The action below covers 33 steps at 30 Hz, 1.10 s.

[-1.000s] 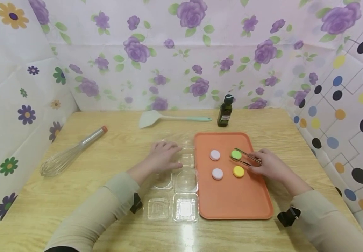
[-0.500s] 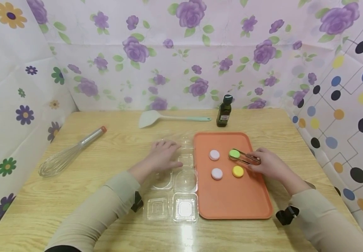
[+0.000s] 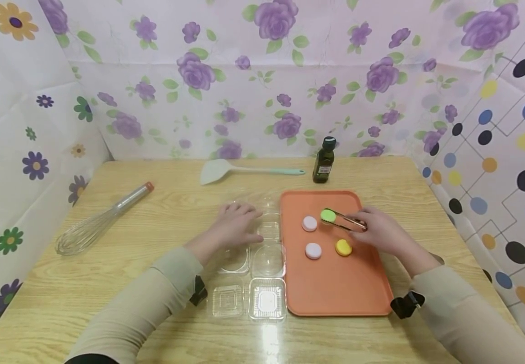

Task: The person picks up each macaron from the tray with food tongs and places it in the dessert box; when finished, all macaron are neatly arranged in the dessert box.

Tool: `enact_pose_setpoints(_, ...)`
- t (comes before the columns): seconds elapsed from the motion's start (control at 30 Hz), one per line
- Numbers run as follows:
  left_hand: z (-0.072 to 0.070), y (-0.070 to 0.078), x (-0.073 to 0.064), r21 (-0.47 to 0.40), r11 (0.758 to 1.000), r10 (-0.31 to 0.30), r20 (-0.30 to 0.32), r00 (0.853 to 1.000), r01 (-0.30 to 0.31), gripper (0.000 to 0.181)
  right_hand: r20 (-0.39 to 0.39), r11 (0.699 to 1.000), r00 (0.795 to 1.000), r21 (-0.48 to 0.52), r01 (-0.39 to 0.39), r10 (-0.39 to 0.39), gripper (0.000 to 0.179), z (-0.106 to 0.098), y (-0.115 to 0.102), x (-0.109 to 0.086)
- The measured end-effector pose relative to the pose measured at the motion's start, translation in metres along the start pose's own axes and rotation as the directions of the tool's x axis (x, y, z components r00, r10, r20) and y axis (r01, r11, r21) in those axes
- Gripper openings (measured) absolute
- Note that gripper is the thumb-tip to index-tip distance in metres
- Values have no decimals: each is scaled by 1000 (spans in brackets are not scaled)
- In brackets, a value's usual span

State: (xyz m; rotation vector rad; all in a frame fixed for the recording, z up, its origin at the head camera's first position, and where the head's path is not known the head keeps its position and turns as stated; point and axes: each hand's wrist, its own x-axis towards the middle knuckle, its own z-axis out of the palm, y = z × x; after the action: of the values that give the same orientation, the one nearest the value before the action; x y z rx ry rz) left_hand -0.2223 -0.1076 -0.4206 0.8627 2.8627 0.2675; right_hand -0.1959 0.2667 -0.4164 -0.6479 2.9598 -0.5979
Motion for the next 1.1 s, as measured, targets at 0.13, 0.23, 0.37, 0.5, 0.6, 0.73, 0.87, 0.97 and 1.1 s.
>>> enact_pose_setpoints(0.13, 0, 0, -1, -10, 1000, -3, 4, 1000, 3, 74, 8, 999, 1000, -16, 30, -30, 42, 3, -13, 12)
enact_pose_setpoints(0.23, -1, 0, -2, -14, 1000, -3, 4, 1000, 3, 73, 36, 999, 998, 0, 47, -47, 42, 5, -25, 22)
enact_pose_setpoints(0.37, 0, -1, -1, -13, 1000, -1, 4, 1000, 1, 73, 75, 995, 993, 42, 90, -93, 40, 8, -44, 32)
enact_pose_setpoints(0.5, 2, -2, 0, 3, 1000, -2, 5, 1000, 2, 74, 80, 989, 986, 34, 146, -148, 37, 13, -61, 42)
enact_pose_setpoints(0.6, 2, -2, 1, 10, 1000, 2, 6, 1000, -2, 74, 90, 986, 982, 23, 167, -168, 36, 18, -71, 49)
enact_pose_setpoints(0.73, 2, -2, 2, 12, 1000, 5, 7, 1000, -6, 75, 132, 983, 975, 27, 179, -181, 36, 21, -82, 57)
enact_pose_setpoints(0.87, 1, -2, 2, 11, 1000, 8, 5, 1000, -8, 75, 150, 977, 965, 5, 214, -213, 37, 22, -91, 64)
enact_pose_setpoints(0.97, 1, -2, 2, 9, 1000, 10, 3, 1000, -10, 75, 160, 974, 962, -12, 226, -221, 37, 24, -95, 68)
enact_pose_setpoints(1.1, 1, -1, 2, 0, 1000, 4, 4, 1000, -4, 75, 184, 973, 959, -40, 227, -217, 38, 27, -98, 73)
